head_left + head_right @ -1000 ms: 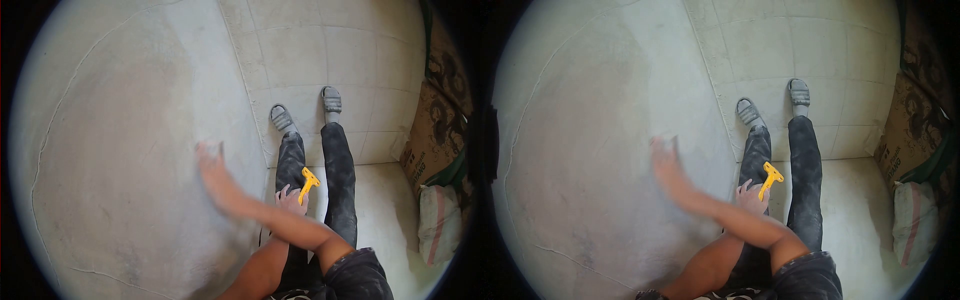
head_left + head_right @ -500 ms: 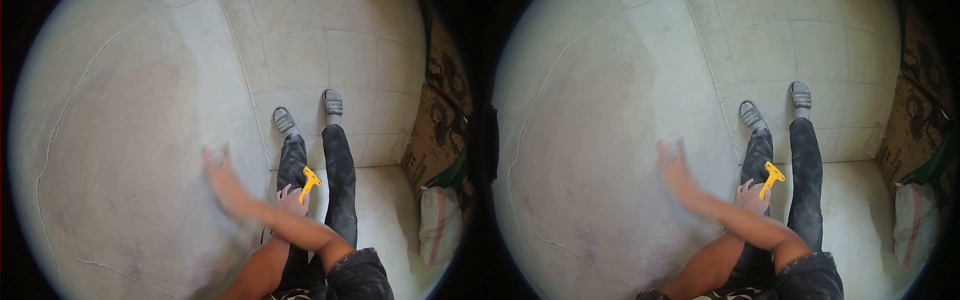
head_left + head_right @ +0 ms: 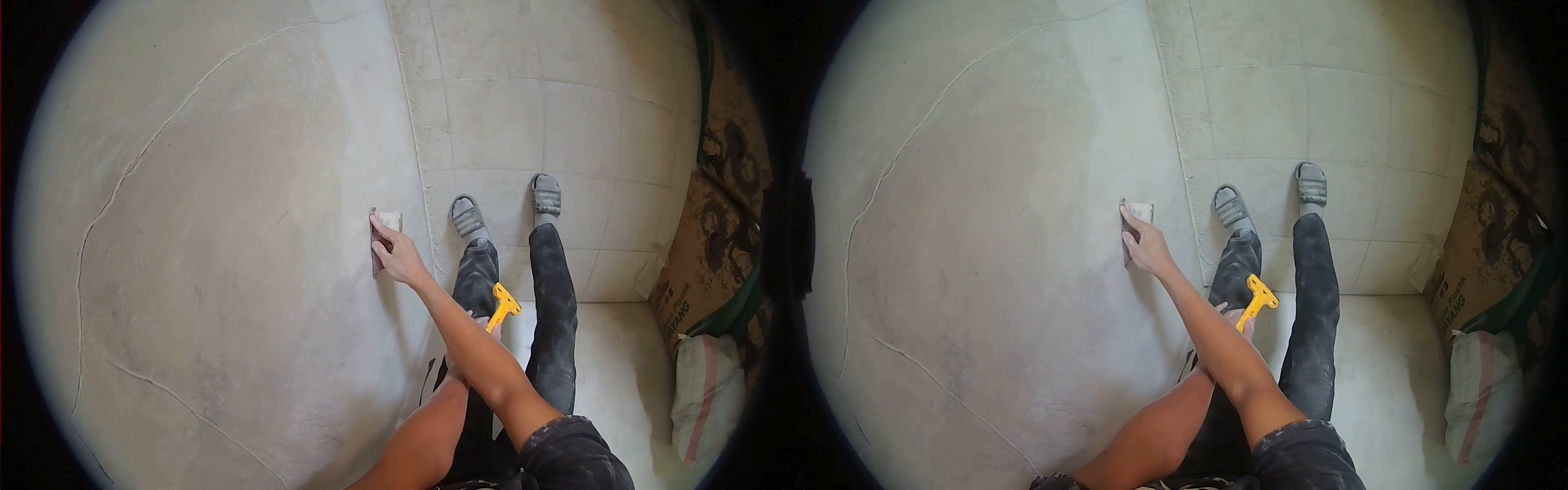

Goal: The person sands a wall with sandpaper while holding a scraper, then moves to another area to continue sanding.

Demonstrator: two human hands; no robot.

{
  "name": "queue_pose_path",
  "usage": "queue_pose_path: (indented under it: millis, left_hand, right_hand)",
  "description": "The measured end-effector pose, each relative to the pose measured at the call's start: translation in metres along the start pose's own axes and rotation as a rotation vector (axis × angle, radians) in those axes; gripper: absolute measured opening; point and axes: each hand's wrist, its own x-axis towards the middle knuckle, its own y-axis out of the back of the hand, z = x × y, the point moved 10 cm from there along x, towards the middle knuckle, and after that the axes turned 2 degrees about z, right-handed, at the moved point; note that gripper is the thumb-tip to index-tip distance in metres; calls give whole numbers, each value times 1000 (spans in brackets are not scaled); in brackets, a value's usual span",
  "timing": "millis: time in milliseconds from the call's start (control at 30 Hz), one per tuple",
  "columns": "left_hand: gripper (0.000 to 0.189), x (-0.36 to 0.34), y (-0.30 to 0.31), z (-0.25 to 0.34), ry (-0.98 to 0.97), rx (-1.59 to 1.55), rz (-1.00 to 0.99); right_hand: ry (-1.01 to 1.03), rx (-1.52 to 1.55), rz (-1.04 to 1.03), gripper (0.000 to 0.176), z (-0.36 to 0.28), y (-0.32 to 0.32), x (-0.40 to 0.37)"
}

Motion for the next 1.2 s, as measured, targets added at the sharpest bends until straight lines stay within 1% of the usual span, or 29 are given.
queue_pose_path:
  millis: [33, 100, 133, 200, 233, 300, 333, 367, 433, 500, 533, 567, 600, 633, 667, 700, 733, 767, 800, 867, 900, 967, 1000, 1033, 1067, 1100, 1133, 1167, 1200]
  left_hand:
    - [36, 1, 0, -1, 2, 2, 1]
    - [35, 3, 0, -2, 1, 7, 2]
    - [35, 3, 0, -1, 3, 11, 1]
    - [35, 5, 2, -1, 19, 25, 5]
    - [35, 5, 4, 0, 29, 32, 7]
    - [34, 6, 8, -5, 113, 47, -20]
    - [34, 10, 8, -7, 150, 69, -51]
    - [34, 14, 16, -4, 183, 109, -98]
    - [34, 16, 9, -1, 105, 304, -151]
    - [35, 17, 36, 17, 62, 207, 103]
    - [32, 18, 35, 20, 83, 181, -58]
    - [32, 15, 37, 15, 70, 98, 29]
    - [37, 11, 44, 13, 120, 6, 54]
    - [40, 6, 46, 11, 129, -34, 39]
    - [44, 3, 50, 10, 138, -72, 25]
    - [44, 2, 62, 13, 124, -81, 53]
    - [45, -8, 73, 5, 213, -144, 72]
    - [46, -21, 84, -3, 305, -207, 89]
    - [46, -30, 98, -2, 293, -212, 117]
    - [46, -58, 139, -1, 306, -307, 273]
    - [46, -75, 160, -3, 294, -308, 313]
    - [46, -103, 187, 5, 280, -286, 242]
    - [46, -116, 212, 11, 272, -304, 284]
    - [44, -139, 227, 13, 267, -312, 264]
    - [42, -165, 234, 20, 263, -318, 236]
    - [42, -184, 245, 36, 263, -334, 248]
    - [42, -202, 277, 57, 181, -446, 390]
    - [41, -223, 306, 74, 92, -546, 534]
    - [41, -236, 317, 88, 76, -553, 558]
  right_hand:
    - [11, -3, -3, 64, -4, 3, 2]
    - [-173, 85, -79, 63, 12, 2, -2]
    - [-167, 75, -81, 63, 14, 3, -1]
    - [-191, 214, -5, 66, 17, 12, -3]
    - [-180, 197, -4, 66, 6, 21, -8]
    - [-333, 280, -33, 67, -8, 41, -35]
    - [-417, 349, -47, 69, -19, 57, -54]
    - [-433, 322, -39, 69, -44, 82, -60]
    - [-462, 386, -71, 63, -85, 122, -93]
    - [-345, 328, -43, 56, -122, 169, -122]
    - [-368, 252, -54, 54, -133, 192, -142]
    - [-389, 175, -60, 52, -144, 219, -163]
    - [-482, 256, -53, 50, -148, 246, -185]
    - [-578, 341, -49, 48, -149, 269, -210]
    - [-482, 324, -8, 45, -142, 300, -233]
    - [-469, 298, 37, 46, -157, 325, -244]
    - [-458, 271, 82, 46, -171, 351, -256]
    - [-537, 240, 132, 51, -201, 368, -273]
    - [-509, 234, 122, 51, -229, 376, -279]
    - [-563, 364, 301, 67, -257, 405, -308]
    - [-528, 365, 278, 67, -269, 405, -312]
    - [-435, 504, 513, 79, -255, 442, -318]
    - [-362, 623, 541, 77, -245, 451, -311]
    - [-352, 608, 516, 77, -263, 448, -308]
    - [-219, 347, 461, 70, -299, 446, -299]
    - [-80, 89, 407, 63, -344, 445, -292]
    - [-62, 82, 395, 63, -378, 441, -290]
    - [-25, 302, 295, 57, -413, 425, -284]
    - [17, 512, 188, 50, -445, 412, -278]
